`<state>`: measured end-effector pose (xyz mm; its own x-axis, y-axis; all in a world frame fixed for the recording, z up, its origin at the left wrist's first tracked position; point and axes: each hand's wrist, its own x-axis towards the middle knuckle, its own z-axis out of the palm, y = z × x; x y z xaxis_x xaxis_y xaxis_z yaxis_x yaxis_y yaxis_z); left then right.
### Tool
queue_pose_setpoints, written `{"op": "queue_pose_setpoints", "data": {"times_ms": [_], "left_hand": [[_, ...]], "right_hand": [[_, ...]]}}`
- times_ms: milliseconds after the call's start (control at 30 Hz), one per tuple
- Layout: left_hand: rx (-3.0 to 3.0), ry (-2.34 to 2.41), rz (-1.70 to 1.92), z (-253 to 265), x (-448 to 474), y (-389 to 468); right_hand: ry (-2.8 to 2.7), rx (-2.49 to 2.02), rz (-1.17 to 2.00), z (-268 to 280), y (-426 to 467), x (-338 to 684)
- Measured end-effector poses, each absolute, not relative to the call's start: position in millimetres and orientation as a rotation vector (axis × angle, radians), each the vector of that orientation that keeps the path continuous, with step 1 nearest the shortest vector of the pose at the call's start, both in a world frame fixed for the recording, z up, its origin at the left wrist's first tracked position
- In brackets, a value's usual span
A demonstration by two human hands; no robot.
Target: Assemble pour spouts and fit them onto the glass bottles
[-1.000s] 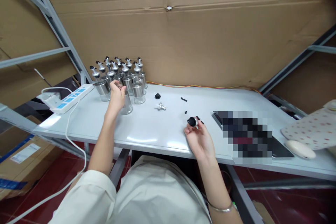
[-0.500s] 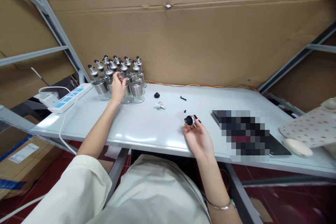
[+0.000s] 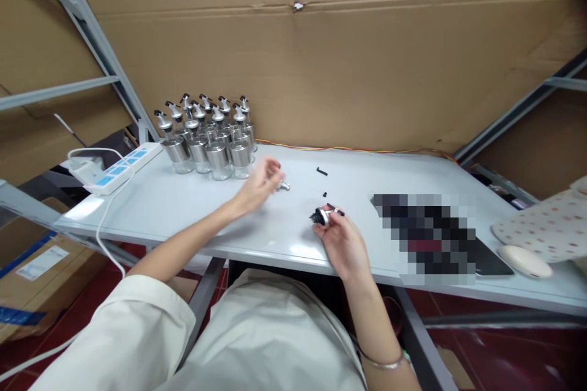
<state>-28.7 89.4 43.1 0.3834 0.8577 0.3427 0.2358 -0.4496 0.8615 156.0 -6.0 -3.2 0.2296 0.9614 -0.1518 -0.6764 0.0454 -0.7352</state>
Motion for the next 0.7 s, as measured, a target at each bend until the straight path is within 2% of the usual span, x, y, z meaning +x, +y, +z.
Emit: {"op": "queue_pose_setpoints", "data": {"times_ms": [67,167,300,567,700], "left_hand": [[1.732,0.638,0.323,36.0,-7.1,78.2],[1.487,0.422,-0.176,28.8,10.2,79.2],[1.345,0.343,-0.3,25.1,11.9,92.1],[1.384,0.332,-0.26,25.7,2.4,92.2],[1.465,0.312,-0.269,25.4,0.6,93.5]], "right_hand": [[-0.587,-0.854,1.306,-2.2,-8.1,153.8],[-0.782,-0.914,1.292,-1.9,-11.1,152.8],[-1.035,-0.98,1.236,-3.8,-11.4,152.7],[-1.277,-1.061,1.061,0.7,-9.8,139.7],[-1.36,-1.187,0.862,-1.7,-10.4,138.3]]}}
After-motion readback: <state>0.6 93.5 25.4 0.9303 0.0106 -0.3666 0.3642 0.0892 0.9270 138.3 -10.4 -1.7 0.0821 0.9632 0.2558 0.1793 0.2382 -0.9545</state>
